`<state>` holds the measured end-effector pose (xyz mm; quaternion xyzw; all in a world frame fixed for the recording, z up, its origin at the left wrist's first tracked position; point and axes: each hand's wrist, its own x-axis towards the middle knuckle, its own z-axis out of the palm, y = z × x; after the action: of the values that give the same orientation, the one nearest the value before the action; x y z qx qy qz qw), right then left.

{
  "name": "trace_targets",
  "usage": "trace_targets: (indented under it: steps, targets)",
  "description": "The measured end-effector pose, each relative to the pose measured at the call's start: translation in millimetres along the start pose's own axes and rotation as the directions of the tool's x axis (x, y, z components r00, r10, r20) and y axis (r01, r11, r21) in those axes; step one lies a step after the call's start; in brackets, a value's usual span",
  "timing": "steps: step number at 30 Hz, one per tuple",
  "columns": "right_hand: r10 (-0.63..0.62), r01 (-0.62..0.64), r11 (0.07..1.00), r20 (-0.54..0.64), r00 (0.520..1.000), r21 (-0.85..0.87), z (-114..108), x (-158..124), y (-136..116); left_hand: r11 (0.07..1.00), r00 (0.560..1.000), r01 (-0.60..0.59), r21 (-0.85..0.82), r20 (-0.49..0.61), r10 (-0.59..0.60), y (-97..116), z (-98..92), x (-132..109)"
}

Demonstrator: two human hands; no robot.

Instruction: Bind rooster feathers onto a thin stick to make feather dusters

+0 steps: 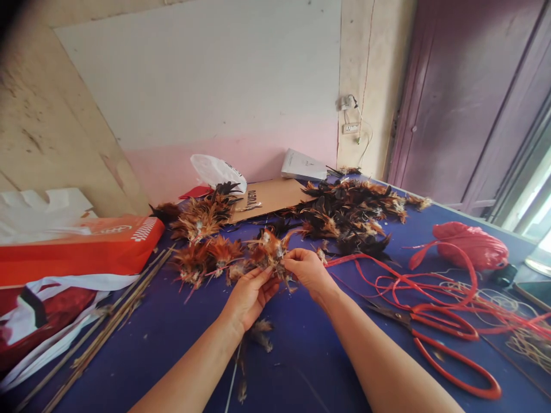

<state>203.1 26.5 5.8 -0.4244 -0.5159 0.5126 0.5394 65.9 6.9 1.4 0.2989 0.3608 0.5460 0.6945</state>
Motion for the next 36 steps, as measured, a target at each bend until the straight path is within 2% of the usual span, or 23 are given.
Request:
trace_targets:
  steps: [3, 7, 14, 18, 21, 24, 27, 29, 32, 36]
  targets:
    - [-0.044, 0.045, 0.999, -0.066, 0.997, 0.014, 0.6, 0.5, -0.2, 1.000, 1.000, 0.018, 0.021, -0.014, -0.018, -0.3, -0.5, -0.2]
    - [-0.112, 0.097, 0.989, -0.131, 0.985, -0.110, 5.6, -0.5, 0.7, 0.996, 0.999, 0.039, 0.078, -0.003, -0.039, -1.2, 0.7, -2.6]
    - [-0.221, 0.158, 0.905, -0.120, 0.968, -0.394, 12.6, -2.8, 2.0, 0.974, 1.000, 0.004, 0.227, 0.021, -0.009, -2.1, 3.5, -7.5]
    - [-0.249, 0.194, 0.885, -0.080, 0.965, -0.424, 14.6, -3.6, 3.1, 0.957, 1.000, -0.012, 0.289, 0.020, 0.007, -2.6, 1.9, -5.9]
    - [-0.183, 0.149, 0.937, -0.083, 0.980, -0.315, 14.9, -4.5, 1.6, 0.945, 1.000, -0.019, 0.327, -0.014, 0.025, -1.7, -0.5, -3.3]
    - [-0.033, 0.028, 0.998, -0.107, 0.994, -0.049, 10.1, -4.3, -3.0, 0.947, 1.000, -0.004, 0.320, -0.024, 0.012, 0.6, -3.2, -0.8]
    - [0.082, -0.059, 0.966, -0.086, 0.993, 0.250, -0.4, -1.7, -8.5, 0.970, 0.999, 0.041, 0.241, -0.031, -0.034, 3.8, -5.6, 1.1]
    - [0.115, -0.080, 0.920, -0.070, 0.991, 0.383, -8.2, 0.7, -11.4, 0.983, 0.997, 0.063, 0.171, -0.050, -0.055, 6.4, -7.0, 2.2]
    - [0.152, -0.123, 0.891, -0.032, 0.988, 0.438, -15.8, 2.7, -13.5, 0.992, 0.997, 0.078, 0.096, -0.032, -0.075, 10.2, -8.7, 3.1]
    - [0.219, -0.224, 0.918, 0.053, 0.974, 0.328, -13.2, -0.7, -14.3, 0.996, 0.996, 0.057, 0.071, 0.057, -0.061, 12.0, -10.9, 3.9]
